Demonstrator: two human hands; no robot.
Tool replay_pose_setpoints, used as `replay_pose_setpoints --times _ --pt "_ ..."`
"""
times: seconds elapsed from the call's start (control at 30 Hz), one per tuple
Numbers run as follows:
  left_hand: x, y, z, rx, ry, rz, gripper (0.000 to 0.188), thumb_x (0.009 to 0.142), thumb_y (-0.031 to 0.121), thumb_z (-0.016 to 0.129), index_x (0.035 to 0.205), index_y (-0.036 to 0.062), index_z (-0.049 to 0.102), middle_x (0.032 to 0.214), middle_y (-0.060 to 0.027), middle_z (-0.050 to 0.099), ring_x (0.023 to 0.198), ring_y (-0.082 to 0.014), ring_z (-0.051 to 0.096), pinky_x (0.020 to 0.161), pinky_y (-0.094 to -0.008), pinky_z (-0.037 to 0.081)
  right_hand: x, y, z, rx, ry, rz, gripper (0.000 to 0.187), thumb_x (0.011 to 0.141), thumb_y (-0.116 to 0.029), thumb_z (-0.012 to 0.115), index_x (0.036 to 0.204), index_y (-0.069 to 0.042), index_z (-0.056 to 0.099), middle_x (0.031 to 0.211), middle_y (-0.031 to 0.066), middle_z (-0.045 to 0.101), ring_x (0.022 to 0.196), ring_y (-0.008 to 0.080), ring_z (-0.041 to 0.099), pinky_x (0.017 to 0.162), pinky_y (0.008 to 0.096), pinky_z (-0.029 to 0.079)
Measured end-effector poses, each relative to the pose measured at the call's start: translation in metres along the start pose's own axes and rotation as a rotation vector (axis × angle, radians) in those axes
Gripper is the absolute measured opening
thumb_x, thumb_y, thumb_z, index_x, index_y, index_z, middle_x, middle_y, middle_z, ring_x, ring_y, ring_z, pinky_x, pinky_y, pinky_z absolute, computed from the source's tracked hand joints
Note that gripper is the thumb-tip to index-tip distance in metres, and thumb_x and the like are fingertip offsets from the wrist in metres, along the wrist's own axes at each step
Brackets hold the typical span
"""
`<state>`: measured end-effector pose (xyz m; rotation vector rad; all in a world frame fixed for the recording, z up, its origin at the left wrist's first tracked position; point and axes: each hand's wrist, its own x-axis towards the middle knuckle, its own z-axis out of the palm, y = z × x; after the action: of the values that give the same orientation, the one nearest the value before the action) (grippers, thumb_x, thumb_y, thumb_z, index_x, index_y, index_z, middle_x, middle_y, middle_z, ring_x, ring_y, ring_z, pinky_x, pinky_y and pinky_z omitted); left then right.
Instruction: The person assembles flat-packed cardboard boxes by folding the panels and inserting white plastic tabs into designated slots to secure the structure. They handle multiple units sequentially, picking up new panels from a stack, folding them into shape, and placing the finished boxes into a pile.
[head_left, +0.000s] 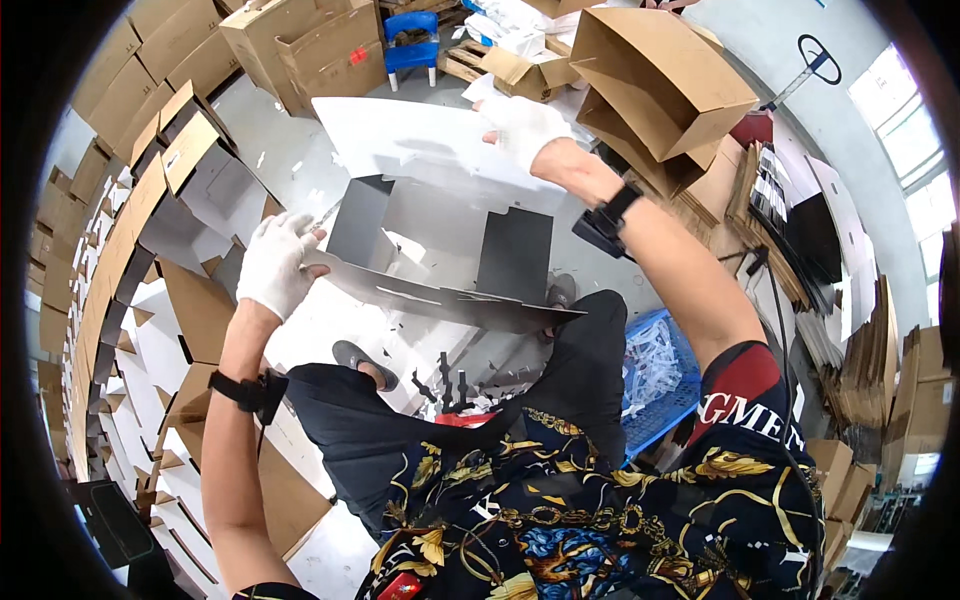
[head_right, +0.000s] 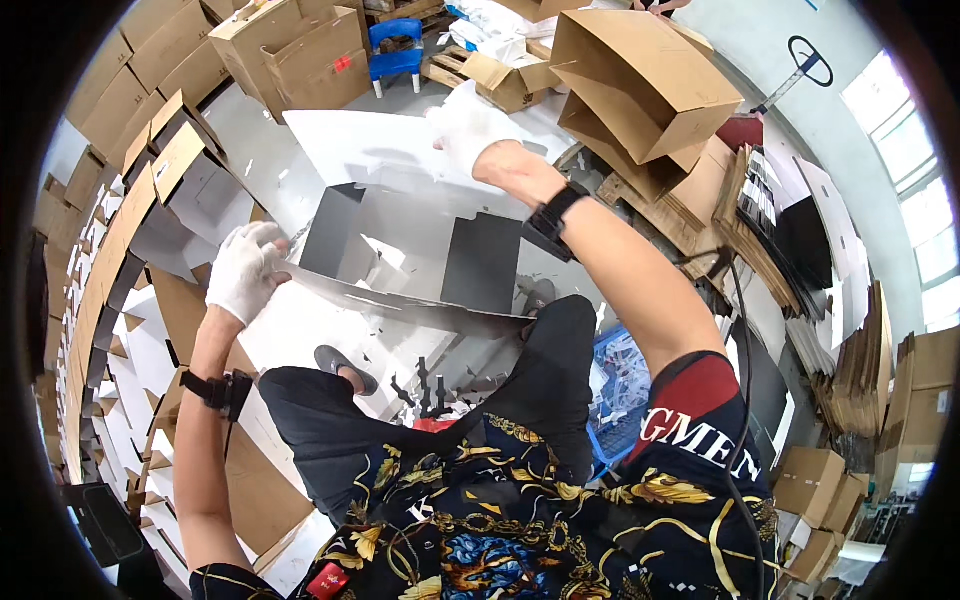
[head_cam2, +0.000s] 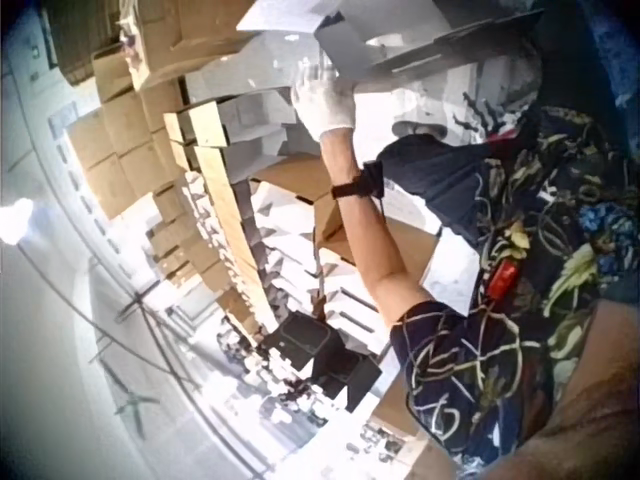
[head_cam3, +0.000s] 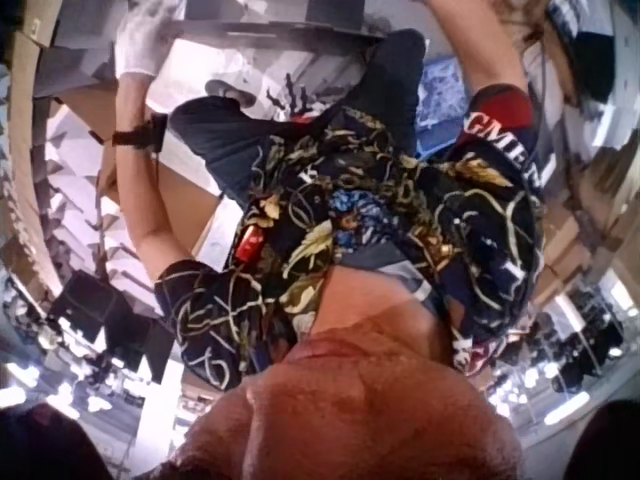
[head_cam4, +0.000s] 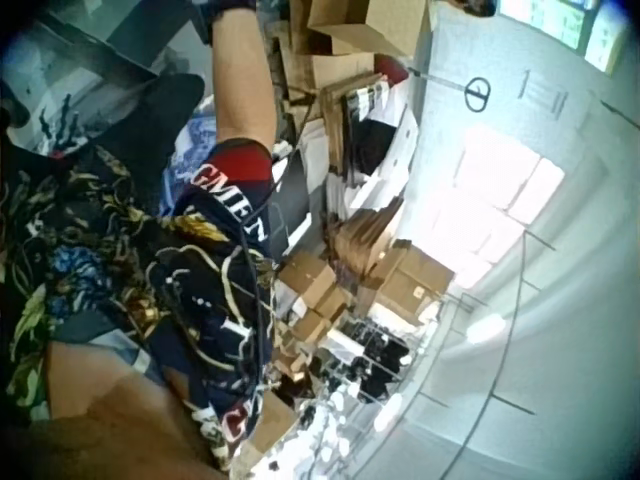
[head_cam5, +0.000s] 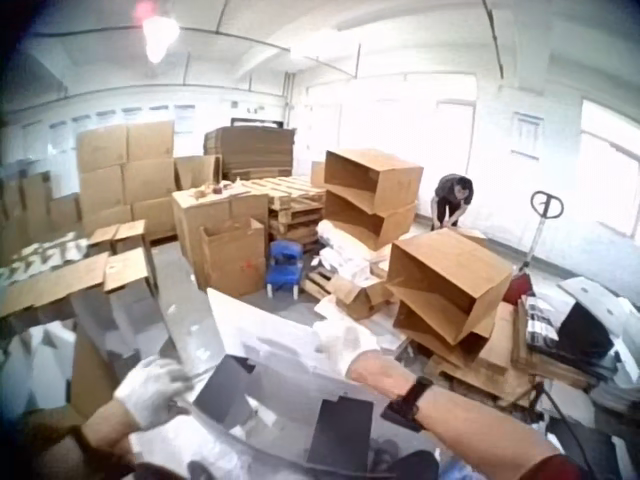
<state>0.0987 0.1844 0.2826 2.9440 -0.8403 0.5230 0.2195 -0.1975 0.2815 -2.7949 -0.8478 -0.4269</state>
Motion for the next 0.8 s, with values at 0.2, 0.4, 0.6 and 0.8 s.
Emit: replay_pose_setpoints --times 0.2,0.4,0.6,0.8 --pt "0.016 -0.027 0.017 -0.341 -0.348 -0.281 0.015 0.076 0.012 0.08 0.09 0.0069 0.076 0.072 -0.0181 0.065 0.063 -0.0323 0.062 0.063 -0.0389 0.05 -0.133 -0.048 -0.04 0.651 -0.376 0.006 0.056 0.083 -0.032 0.078 0.128 -0.002 0.061 0.111 0.0204 0.07 0.102 0.0329 0.069 0.086 0.0395 0.054" --pt "0.021 -0.019 0.016 -0.512 -0.39 -0.325 0.019 0.078 0.011 0.08 0.09 -0.0027 0.073 0.06 -0.0169 0.055 0.054 -0.0173 0.051 0.057 -0.0356 0.046 -0.181 -0.06 -0.012 0.252 -0.226 0.174 0.034 0.086 -0.02 0.071 0.119 -0.014 0.065 0.088 0.0153 0.071 0.082 0.0371 0.069 0.072 0.046 0.055" --pt "0.008 0.005 0.004 -0.626 -0.393 -0.393 0.012 0.079 0.004 0.077 0.085 -0.0055 0.073 0.056 -0.0062 0.052 0.055 -0.0099 0.046 0.054 -0.0322 0.044 -0.165 -0.054 -0.011 0.429 -0.148 0.403 0.04 0.08 -0.023 0.079 0.115 -0.01 0.066 0.082 0.01 0.071 0.076 0.0329 0.069 0.068 0.0399 0.055" --pt "-0.013 0.012 0.016 -0.831 -0.313 -0.469 0.013 0.079 0.004 0.078 0.088 -0.0052 0.074 0.061 -0.0004 0.058 0.06 -0.0079 0.05 0.056 -0.0306 0.045 -0.168 -0.071 0.006 0.285 0.194 -0.025 0.045 0.083 -0.021 0.077 0.125 -0.008 0.064 0.087 0.0116 0.07 0.07 0.0281 0.068 0.065 0.034 0.054"
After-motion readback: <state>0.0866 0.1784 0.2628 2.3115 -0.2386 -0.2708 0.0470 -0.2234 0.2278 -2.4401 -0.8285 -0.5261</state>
